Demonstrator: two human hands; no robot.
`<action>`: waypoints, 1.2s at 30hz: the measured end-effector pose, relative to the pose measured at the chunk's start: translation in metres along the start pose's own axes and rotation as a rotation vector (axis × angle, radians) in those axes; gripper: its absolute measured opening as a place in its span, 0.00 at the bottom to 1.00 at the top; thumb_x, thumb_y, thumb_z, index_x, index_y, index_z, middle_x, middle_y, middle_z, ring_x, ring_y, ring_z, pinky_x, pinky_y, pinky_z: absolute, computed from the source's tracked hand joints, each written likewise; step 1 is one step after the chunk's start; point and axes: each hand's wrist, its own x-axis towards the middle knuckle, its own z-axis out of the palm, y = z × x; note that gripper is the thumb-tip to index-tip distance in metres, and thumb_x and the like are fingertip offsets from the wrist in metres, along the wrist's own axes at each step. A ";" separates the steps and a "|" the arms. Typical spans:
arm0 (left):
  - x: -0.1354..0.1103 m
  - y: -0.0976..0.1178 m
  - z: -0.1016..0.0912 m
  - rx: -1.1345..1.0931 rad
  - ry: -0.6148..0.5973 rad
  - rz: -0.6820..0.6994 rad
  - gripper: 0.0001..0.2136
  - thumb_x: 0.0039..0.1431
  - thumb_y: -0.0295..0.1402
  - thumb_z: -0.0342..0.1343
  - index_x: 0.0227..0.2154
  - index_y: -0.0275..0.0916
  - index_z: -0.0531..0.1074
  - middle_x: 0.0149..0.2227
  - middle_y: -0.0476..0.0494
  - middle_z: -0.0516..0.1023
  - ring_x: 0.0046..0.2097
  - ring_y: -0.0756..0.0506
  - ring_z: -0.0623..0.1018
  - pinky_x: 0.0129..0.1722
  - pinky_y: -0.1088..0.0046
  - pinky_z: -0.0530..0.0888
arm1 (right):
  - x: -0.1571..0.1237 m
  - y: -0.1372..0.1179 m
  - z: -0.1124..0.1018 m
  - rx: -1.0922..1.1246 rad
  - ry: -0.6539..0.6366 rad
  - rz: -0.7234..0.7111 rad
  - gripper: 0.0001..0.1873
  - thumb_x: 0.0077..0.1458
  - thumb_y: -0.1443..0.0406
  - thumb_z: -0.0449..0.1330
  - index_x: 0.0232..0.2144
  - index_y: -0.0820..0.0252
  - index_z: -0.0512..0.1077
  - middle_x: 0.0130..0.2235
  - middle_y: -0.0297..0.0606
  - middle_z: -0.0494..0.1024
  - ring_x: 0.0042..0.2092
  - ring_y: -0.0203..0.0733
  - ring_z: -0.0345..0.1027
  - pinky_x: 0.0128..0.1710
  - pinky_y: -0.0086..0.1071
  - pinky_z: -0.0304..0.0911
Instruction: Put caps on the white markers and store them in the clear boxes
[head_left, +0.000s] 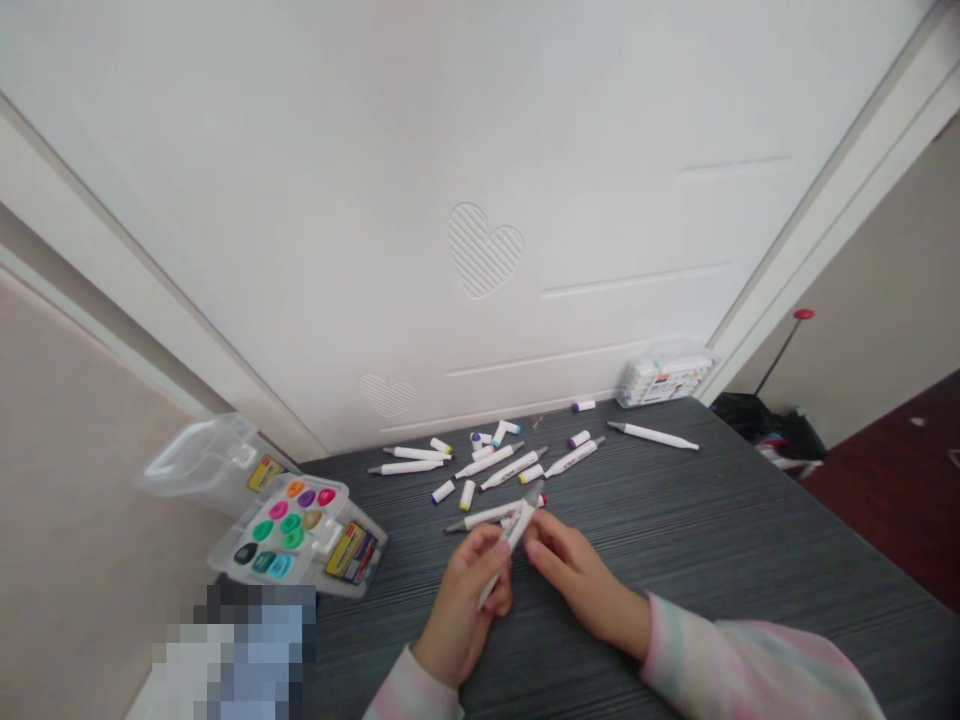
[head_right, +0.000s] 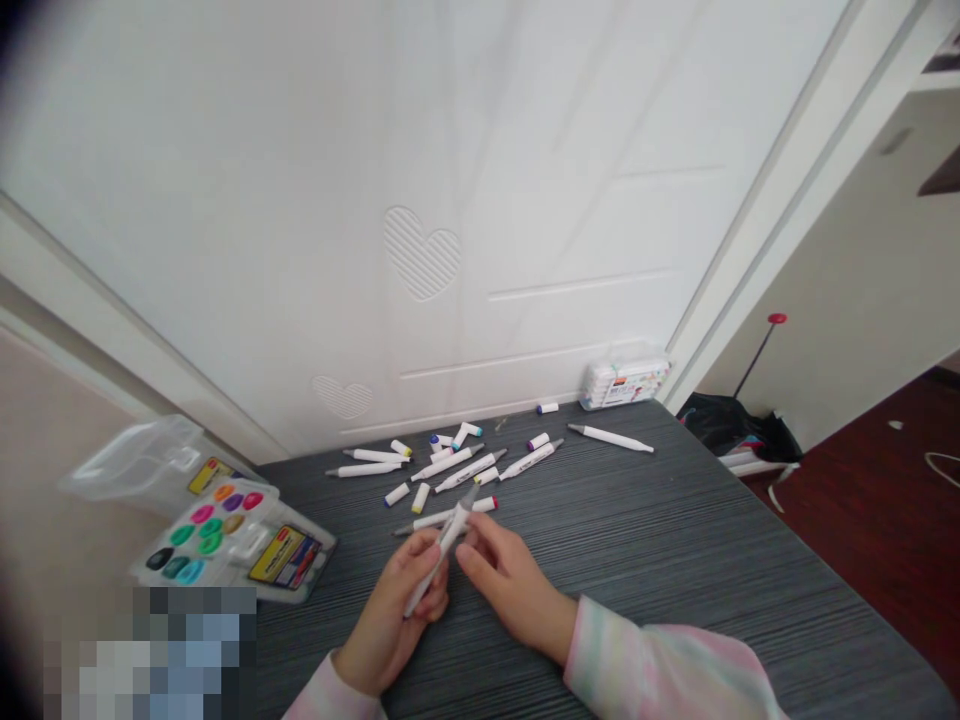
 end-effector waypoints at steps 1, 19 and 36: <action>0.000 -0.001 0.000 0.048 -0.019 -0.011 0.15 0.44 0.41 0.61 0.28 0.36 0.65 0.16 0.58 0.59 0.16 0.59 0.53 0.18 0.79 0.50 | -0.001 0.001 0.001 0.079 0.016 0.022 0.24 0.54 0.49 0.48 0.41 0.62 0.67 0.27 0.34 0.67 0.28 0.36 0.58 0.29 0.30 0.56; 0.000 -0.001 0.006 -0.102 0.071 -0.027 0.11 0.46 0.35 0.61 0.27 0.35 0.65 0.24 0.54 0.61 0.20 0.59 0.58 0.20 0.79 0.52 | -0.001 0.002 0.005 0.673 0.139 0.327 0.19 0.47 0.51 0.58 0.23 0.61 0.62 0.11 0.23 0.58 0.14 0.27 0.46 0.15 0.23 0.41; -0.005 -0.014 0.000 0.286 0.155 0.168 0.24 0.55 0.54 0.39 0.27 0.37 0.67 0.13 0.57 0.53 0.16 0.53 0.54 0.18 0.76 0.51 | -0.007 -0.003 0.002 0.768 -0.004 0.409 0.14 0.45 0.56 0.59 0.25 0.62 0.67 0.12 0.29 0.66 0.15 0.30 0.55 0.15 0.24 0.47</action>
